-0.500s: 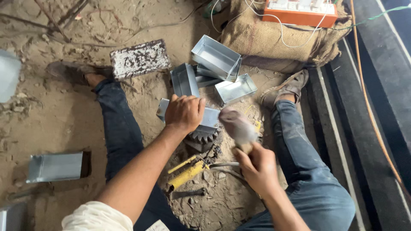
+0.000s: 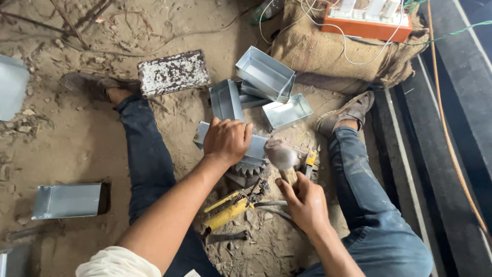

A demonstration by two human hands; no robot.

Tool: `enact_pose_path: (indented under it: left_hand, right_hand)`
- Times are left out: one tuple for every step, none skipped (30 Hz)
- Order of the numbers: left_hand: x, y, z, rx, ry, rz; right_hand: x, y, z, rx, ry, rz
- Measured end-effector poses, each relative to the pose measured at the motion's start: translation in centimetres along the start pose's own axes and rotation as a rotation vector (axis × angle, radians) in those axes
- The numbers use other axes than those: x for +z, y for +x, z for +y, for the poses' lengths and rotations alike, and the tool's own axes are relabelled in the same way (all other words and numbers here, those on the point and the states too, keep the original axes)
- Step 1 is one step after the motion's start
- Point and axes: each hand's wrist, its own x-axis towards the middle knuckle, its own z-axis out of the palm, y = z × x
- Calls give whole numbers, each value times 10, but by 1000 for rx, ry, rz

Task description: The person sits on the ground and repeatedly hammers rectangular metal boxes placed on a gear-shaped anvil. They pick up each box, position it, strike it with a hammer, and set it aside, repeating the process for several units.

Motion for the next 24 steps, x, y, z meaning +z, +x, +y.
enact_pose_path:
  left_hand:
    - [-2,2,-1,-14,4,-44]
    - [-2,1,-2,-35,3,-91]
    - [-2,1,-2,-55,2,-139]
    - [-2,-1,-2,-45,-3,-122]
    - [-2,-2,-2,-35,-8,-105]
    - [-1,1,-2,-24,-16,-80]
    - [1,2,-2,-11,-30,-46]
    - [2,2,-1,7,-42,-13]
    - [2,4,-2,25,-54,19]
    - [2,4,-3,15,-42,-19]
    - [1,4,-4,5,-30,-58]
    - [0,3,-3,-3,-18,-99]
    - [0,2,1,-26,-15,-129]
    - [-2,3,2,-46,-6,-154]
    - [-3,5,2,-65,3,-179]
    - [-4,5,3,-56,1,-169]
    - [-4,5,4,-47,-1,-160]
    - [-6,5,2,-43,1,-147]
    - [-6,4,1,-30,4,-118]
    - [-6,3,2,-13,6,-96]
    - [-5,0,3,4,7,-73]
    - [-6,-1,4,-12,36,-123]
    - [-7,-3,5,-28,65,-172]
    - [-9,1,5,-36,98,-213]
  right_hand:
    - [1,0,-2,60,124,2]
    - [-1,-1,-2,122,243,-2]
    - [-3,-3,-2,185,362,-6]
    - [-5,-6,-2,160,453,-9]
    - [-8,-8,-1,136,544,-12]
    - [-12,-6,0,103,633,-13]
    - [-15,-6,1,48,648,3]
    - [-16,-9,1,-7,667,23]
    - [-17,-10,0,-63,685,44]
    - [-15,-8,0,-119,662,56]
    - [-9,-5,-3,-176,638,67]
    - [-3,-3,-6,-229,615,81]
    - [-1,-2,-7,-147,426,58]
    - [1,0,-10,-69,240,38]
    - [2,2,-11,10,56,16]
    - [0,3,-11,47,113,12]
    - [-2,2,-11,83,170,9]
    - [-4,3,-11,113,229,1]
    - [-5,3,-11,101,310,1]
    - [-6,1,-9,96,393,3]
    - [-8,-2,-7,91,475,5]
    - [-10,-1,-5,90,496,11]
    - [-12,-2,-2,88,517,17]
    - [-15,1,0,79,542,31]
